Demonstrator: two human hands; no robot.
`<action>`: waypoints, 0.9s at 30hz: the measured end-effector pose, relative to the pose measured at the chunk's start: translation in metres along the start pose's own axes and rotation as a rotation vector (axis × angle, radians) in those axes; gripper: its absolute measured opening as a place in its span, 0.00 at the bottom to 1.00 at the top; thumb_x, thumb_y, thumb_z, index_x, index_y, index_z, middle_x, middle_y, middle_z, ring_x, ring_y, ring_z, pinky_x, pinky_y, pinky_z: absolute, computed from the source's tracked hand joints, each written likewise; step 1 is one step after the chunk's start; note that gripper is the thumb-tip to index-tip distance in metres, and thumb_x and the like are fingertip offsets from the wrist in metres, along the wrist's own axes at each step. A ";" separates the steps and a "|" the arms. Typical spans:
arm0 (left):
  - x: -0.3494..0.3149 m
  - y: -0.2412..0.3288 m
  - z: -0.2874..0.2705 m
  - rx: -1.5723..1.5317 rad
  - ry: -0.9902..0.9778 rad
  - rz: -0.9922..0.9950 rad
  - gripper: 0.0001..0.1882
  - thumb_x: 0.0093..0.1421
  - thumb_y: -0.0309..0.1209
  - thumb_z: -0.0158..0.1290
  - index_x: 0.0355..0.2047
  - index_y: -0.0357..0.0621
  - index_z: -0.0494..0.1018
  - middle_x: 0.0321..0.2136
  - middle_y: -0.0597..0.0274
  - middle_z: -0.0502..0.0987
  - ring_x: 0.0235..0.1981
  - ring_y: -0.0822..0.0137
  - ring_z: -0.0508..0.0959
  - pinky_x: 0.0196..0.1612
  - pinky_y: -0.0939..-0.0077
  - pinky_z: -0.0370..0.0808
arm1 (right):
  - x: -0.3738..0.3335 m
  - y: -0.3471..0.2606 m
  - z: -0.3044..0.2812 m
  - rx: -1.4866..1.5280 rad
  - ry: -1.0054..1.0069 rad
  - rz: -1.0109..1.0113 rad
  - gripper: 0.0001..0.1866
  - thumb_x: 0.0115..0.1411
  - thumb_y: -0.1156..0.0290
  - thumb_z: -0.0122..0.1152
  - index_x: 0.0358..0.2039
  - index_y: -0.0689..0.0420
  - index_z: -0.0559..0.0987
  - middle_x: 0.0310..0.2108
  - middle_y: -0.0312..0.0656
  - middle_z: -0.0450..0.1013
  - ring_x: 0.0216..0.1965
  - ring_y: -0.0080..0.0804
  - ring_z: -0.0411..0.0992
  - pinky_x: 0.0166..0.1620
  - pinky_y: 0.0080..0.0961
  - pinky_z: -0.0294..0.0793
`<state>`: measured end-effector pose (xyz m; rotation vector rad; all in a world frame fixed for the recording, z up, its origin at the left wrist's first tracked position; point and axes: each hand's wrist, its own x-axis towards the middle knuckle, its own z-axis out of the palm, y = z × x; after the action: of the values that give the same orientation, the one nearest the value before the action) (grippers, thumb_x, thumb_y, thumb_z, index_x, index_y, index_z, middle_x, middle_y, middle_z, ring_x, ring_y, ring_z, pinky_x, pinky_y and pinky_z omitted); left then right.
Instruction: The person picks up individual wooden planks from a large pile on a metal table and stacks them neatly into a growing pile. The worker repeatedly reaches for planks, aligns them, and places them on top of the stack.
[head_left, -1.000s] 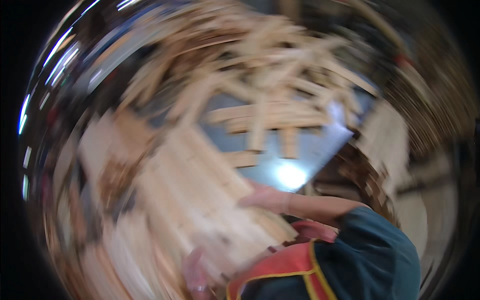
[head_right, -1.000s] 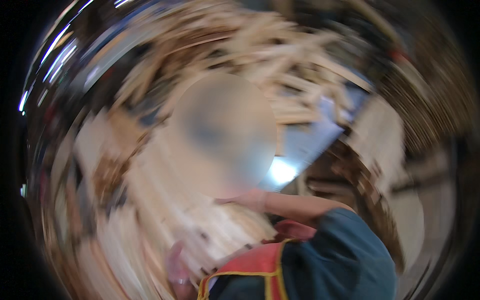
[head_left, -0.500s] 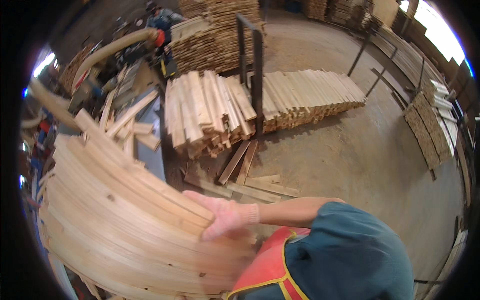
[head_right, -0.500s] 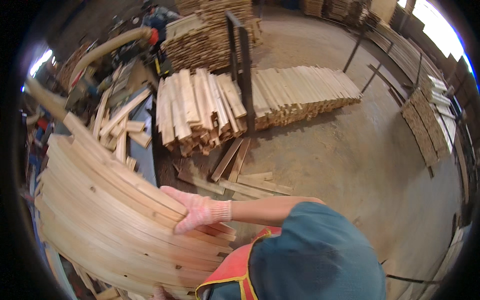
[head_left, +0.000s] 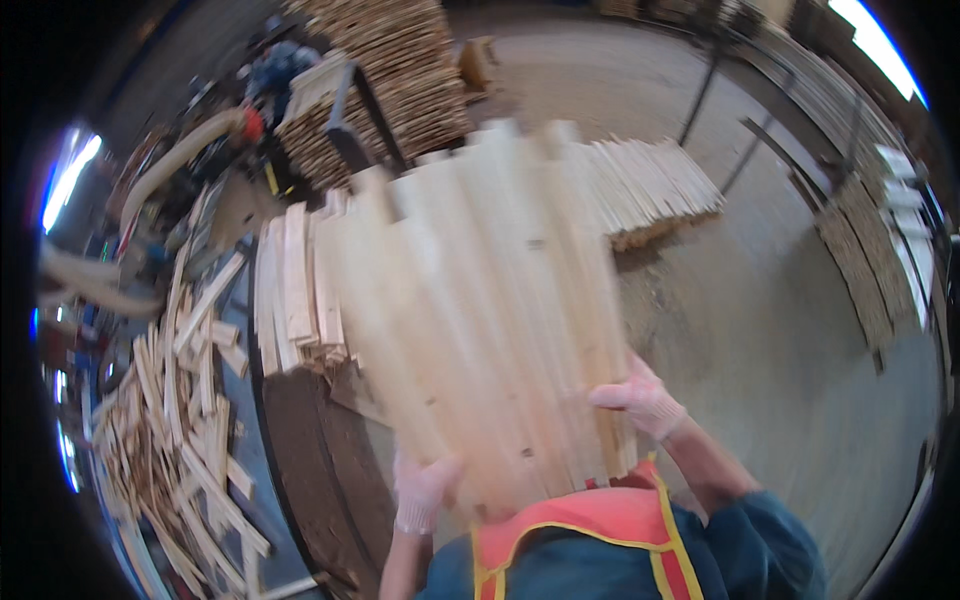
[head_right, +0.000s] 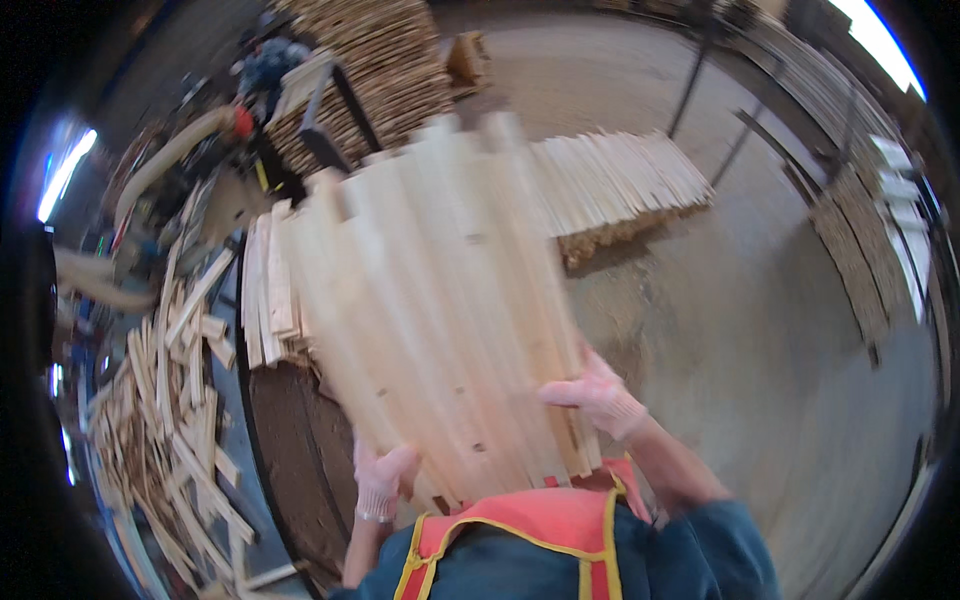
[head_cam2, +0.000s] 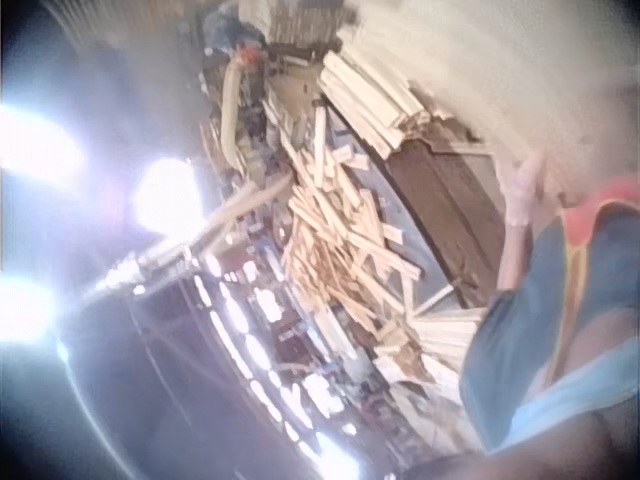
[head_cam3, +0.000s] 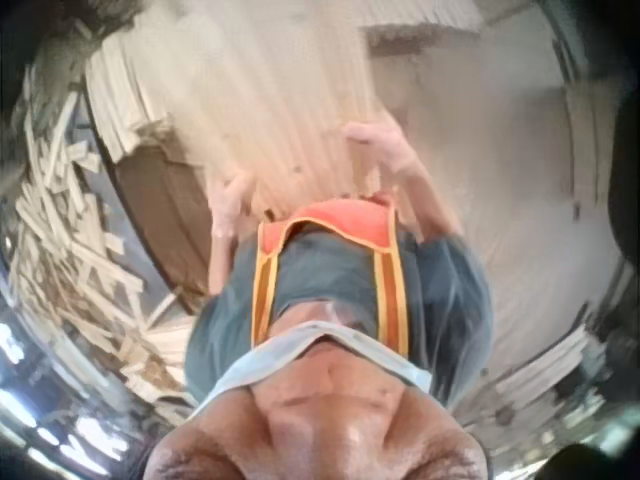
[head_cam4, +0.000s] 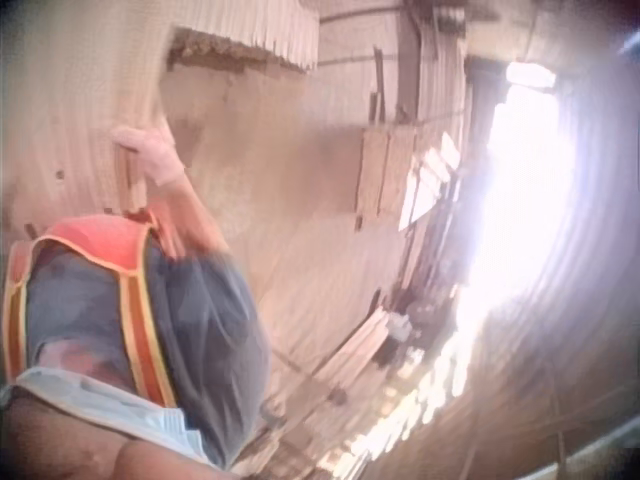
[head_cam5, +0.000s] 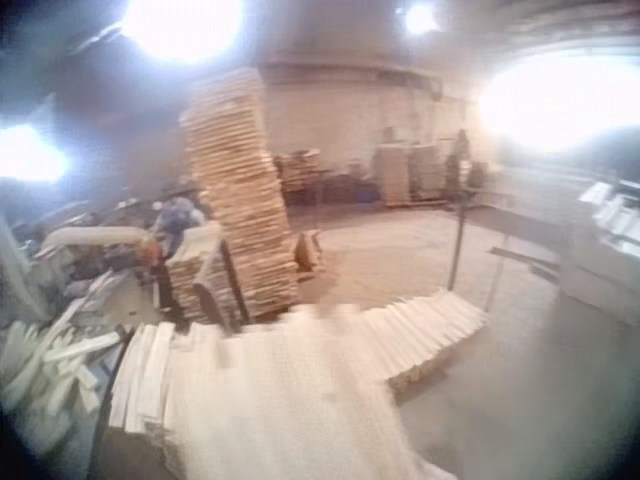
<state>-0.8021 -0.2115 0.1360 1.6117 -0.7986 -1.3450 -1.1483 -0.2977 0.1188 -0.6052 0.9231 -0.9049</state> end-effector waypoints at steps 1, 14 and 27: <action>0.026 -0.001 0.025 -0.023 -0.098 0.056 0.43 0.54 0.21 0.62 0.71 0.42 0.62 0.51 0.54 0.80 0.42 0.63 0.83 0.39 0.67 0.84 | 0.001 -0.013 -0.019 -0.013 0.067 -0.029 0.53 0.53 0.82 0.75 0.77 0.53 0.58 0.62 0.47 0.75 0.57 0.38 0.78 0.62 0.38 0.78; 0.390 -0.026 0.190 0.123 -0.315 0.154 0.60 0.59 0.47 0.70 0.79 0.35 0.46 0.70 0.36 0.68 0.72 0.52 0.69 0.73 0.68 0.64 | 0.239 -0.073 -0.198 -0.189 0.393 -0.153 0.46 0.52 0.63 0.77 0.70 0.59 0.67 0.59 0.42 0.75 0.60 0.37 0.75 0.62 0.41 0.77; 0.808 -0.071 0.148 0.943 0.348 -0.500 0.37 0.68 0.59 0.48 0.57 0.33 0.73 0.54 0.40 0.79 0.53 0.42 0.83 0.58 0.51 0.79 | 0.781 -0.025 -0.184 -1.151 0.056 0.347 0.41 0.63 0.56 0.75 0.71 0.59 0.68 0.68 0.51 0.70 0.69 0.46 0.69 0.69 0.44 0.70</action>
<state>-0.7793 -0.9260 -0.2739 2.8426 -0.9029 -0.9709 -1.0866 -0.9962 -0.2712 -1.3325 1.5259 0.0076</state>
